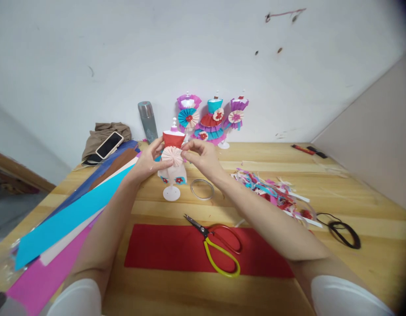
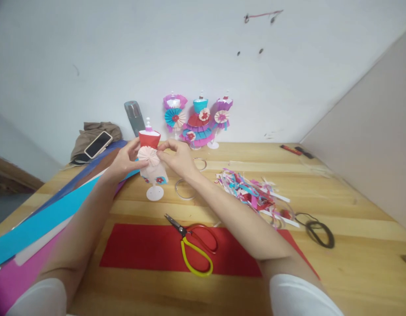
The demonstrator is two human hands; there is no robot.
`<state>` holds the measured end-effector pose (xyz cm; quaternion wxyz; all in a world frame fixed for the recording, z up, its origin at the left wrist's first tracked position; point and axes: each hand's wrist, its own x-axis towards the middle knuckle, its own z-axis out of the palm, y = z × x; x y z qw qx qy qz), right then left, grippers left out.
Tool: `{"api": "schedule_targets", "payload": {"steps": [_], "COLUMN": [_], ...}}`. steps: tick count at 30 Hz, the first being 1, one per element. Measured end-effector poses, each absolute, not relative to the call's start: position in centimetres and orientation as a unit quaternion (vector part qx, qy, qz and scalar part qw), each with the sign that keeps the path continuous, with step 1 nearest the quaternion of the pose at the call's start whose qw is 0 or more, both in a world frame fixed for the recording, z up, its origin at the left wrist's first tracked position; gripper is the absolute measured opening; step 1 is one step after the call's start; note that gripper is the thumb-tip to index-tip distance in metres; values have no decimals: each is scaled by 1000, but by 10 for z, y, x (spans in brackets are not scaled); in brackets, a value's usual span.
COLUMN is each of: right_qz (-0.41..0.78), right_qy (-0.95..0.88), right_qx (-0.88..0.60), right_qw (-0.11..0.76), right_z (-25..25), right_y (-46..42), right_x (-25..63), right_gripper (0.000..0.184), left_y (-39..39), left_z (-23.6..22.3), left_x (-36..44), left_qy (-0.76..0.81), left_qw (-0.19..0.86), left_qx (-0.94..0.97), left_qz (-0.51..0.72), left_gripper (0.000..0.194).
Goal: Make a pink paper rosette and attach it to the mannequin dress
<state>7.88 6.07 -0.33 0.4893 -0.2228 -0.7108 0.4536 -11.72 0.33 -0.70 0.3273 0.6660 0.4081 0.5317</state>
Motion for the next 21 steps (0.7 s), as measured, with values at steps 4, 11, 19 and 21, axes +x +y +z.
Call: {"api": "schedule_targets", "payload": {"steps": [4, 11, 19, 21], "right_qz": [462, 446, 433, 434], "right_qy": [-709, -723, -731, -733], "right_qx": [-218, -224, -225, -224], "right_qw": [486, 477, 476, 474], "right_z": [-1, 2, -2, -3], "right_y": [58, 52, 47, 46], "right_x": [82, 83, 87, 88], "right_gripper": [16, 17, 15, 14], "left_y": [1, 0, -4, -7], "left_z": [-4, -1, -1, 1], "left_x": [-119, -119, -123, -122], "left_qy": [401, 402, 390, 399], "left_qw": [342, 331, 347, 347], "left_qx": [667, 670, 679, 680], "left_qz": [527, 530, 516, 508], "left_gripper": [90, 81, 85, 87]}}
